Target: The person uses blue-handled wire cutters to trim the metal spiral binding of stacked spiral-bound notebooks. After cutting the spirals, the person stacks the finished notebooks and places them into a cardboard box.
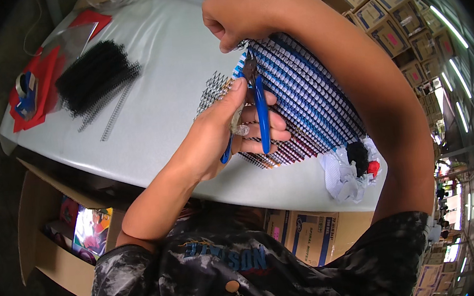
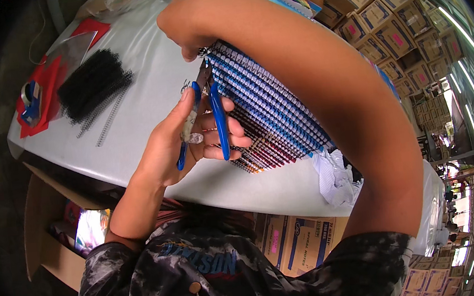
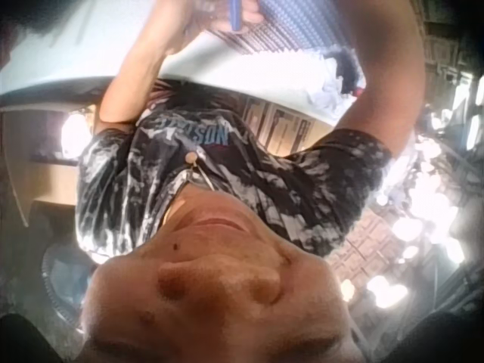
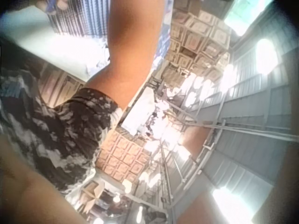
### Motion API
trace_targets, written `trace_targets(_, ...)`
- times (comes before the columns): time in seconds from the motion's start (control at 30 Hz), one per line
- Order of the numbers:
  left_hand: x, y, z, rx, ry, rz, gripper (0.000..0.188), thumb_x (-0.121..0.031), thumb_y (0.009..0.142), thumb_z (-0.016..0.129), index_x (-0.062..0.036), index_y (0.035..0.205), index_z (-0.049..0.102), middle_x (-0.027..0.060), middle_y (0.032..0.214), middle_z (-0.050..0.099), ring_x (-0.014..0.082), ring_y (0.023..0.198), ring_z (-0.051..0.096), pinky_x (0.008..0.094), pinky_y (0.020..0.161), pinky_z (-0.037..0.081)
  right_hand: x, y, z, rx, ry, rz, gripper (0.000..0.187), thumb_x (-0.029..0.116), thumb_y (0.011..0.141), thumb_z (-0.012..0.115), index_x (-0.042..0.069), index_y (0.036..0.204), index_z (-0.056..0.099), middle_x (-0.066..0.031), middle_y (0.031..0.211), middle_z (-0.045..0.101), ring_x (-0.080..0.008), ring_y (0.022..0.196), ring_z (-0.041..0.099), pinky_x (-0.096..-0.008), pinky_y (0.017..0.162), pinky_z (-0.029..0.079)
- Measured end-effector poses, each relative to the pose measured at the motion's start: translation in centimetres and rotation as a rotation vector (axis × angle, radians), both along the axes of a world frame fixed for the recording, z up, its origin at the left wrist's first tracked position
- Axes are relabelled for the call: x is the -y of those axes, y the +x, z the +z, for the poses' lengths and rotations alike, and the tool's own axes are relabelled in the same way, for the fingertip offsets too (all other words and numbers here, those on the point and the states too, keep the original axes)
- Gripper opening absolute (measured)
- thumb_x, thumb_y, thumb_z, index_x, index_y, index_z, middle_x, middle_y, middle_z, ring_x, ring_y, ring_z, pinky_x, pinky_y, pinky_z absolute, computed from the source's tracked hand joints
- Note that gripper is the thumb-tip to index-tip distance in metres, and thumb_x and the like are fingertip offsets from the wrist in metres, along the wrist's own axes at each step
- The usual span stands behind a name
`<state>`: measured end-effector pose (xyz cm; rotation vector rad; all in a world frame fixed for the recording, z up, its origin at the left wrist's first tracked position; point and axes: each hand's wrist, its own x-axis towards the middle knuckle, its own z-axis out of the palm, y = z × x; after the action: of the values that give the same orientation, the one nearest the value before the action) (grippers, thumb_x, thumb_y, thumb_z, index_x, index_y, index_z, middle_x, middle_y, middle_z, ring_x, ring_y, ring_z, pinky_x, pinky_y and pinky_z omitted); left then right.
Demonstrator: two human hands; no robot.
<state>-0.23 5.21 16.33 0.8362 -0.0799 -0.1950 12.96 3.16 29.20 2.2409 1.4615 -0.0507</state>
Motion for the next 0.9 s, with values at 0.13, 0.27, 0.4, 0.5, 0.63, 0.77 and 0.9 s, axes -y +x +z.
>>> trace_targets(0.13, 0.0, 1.0, 0.2, 0.005, -0.062, 0.015, 0.06, -0.053, 0.095, 0.025, -0.0011, 0.116, 0.046, 0.0173, 0.094, 0.062, 0.0316, 0.091, 0.064, 0.0347, 0.069, 0.054, -0.1, 0.4, 0.5, -0.093, 0.022, 0.03, 0.024, 0.016, 0.067, 0.074, 0.001, 0.085, 0.068, -0.014, 0.079, 0.067, -0.028, 0.075, 0.065, -0.0393, 0.065, 0.051)
trace_targets(0.27, -1.2, 2.5, -0.9, 0.14, -0.332, -0.148, 0.059, -0.053, 0.095, 0.026, -0.0005, 0.114, 0.047, 0.0166, 0.09, 0.061, 0.0302, 0.085, 0.065, 0.0348, 0.063, 0.055, 0.0, 1.2, 0.5, -0.104, 0.096, 0.063, 0.021, 0.014, 0.067, 0.074, 0.002, 0.083, 0.068, -0.0139, 0.078, 0.067, -0.0274, 0.075, 0.065, -0.0386, 0.064, 0.051)
trace_targets(0.4, -1.2, 2.0, -2.2, 0.195, -0.452, -0.209, 0.059, -0.053, 0.095, 0.027, -0.0002, 0.112, 0.047, 0.0162, 0.087, 0.06, 0.0296, 0.079, 0.065, 0.0356, 0.059, 0.055, 0.1, 1.4, 0.2, -0.127, 0.133, 0.107, 0.021, 0.014, 0.066, 0.074, 0.002, 0.082, 0.069, -0.0143, 0.079, 0.068, -0.0271, 0.075, 0.066, -0.0377, 0.064, 0.051)
trace_targets(0.5, -0.1, 0.0, 1.0, 0.059, 0.002, 0.013, 0.06, -0.053, 0.094, 0.026, 0.0003, 0.114, 0.047, 0.0177, 0.089, 0.061, 0.0316, 0.082, 0.065, 0.037, 0.063, 0.056, 0.2, 1.9, -0.1, -0.131, 0.133, 0.068, 0.021, 0.014, 0.066, 0.075, 0.002, 0.083, 0.069, -0.0145, 0.08, 0.068, -0.0271, 0.075, 0.066, -0.0373, 0.065, 0.051)
trace_targets(0.63, 0.5, 1.5, 1.1, 0.041, -0.084, 0.035, 0.064, -0.054, 0.094, 0.024, 0.002, 0.12, 0.044, 0.0226, 0.097, 0.062, 0.0361, 0.092, 0.064, 0.039, 0.074, 0.055, 0.3, 1.3, 0.3, -0.121, 0.142, 0.077, 0.021, 0.013, 0.066, 0.075, 0.002, 0.083, 0.069, -0.0144, 0.08, 0.068, -0.0273, 0.074, 0.066, -0.0375, 0.065, 0.052)
trace_targets(0.77, -0.9, 1.9, -1.0, 0.216, -0.476, -0.213, 0.056, -0.051, 0.096, 0.025, -0.0012, 0.109, 0.046, 0.011, 0.079, 0.057, 0.0223, 0.069, 0.061, 0.0332, 0.06, 0.053, 0.2, 1.0, 0.4, -0.142, 0.187, 0.061, 0.021, 0.013, 0.066, 0.075, 0.002, 0.082, 0.069, -0.0143, 0.08, 0.068, -0.0277, 0.075, 0.066, -0.0379, 0.065, 0.052)
trace_targets(0.9, 0.3, 0.0, 1.0, 0.101, -0.078, -0.003, 0.058, -0.053, 0.095, 0.026, -0.0001, 0.107, 0.046, 0.0108, 0.077, 0.056, 0.0228, 0.067, 0.061, 0.0341, 0.059, 0.053, 0.8, 1.3, 0.1, -0.126, 0.219, 0.041, 0.021, 0.013, 0.066, 0.075, 0.002, 0.082, 0.069, -0.0145, 0.081, 0.068, -0.0283, 0.076, 0.066, -0.0379, 0.066, 0.052)
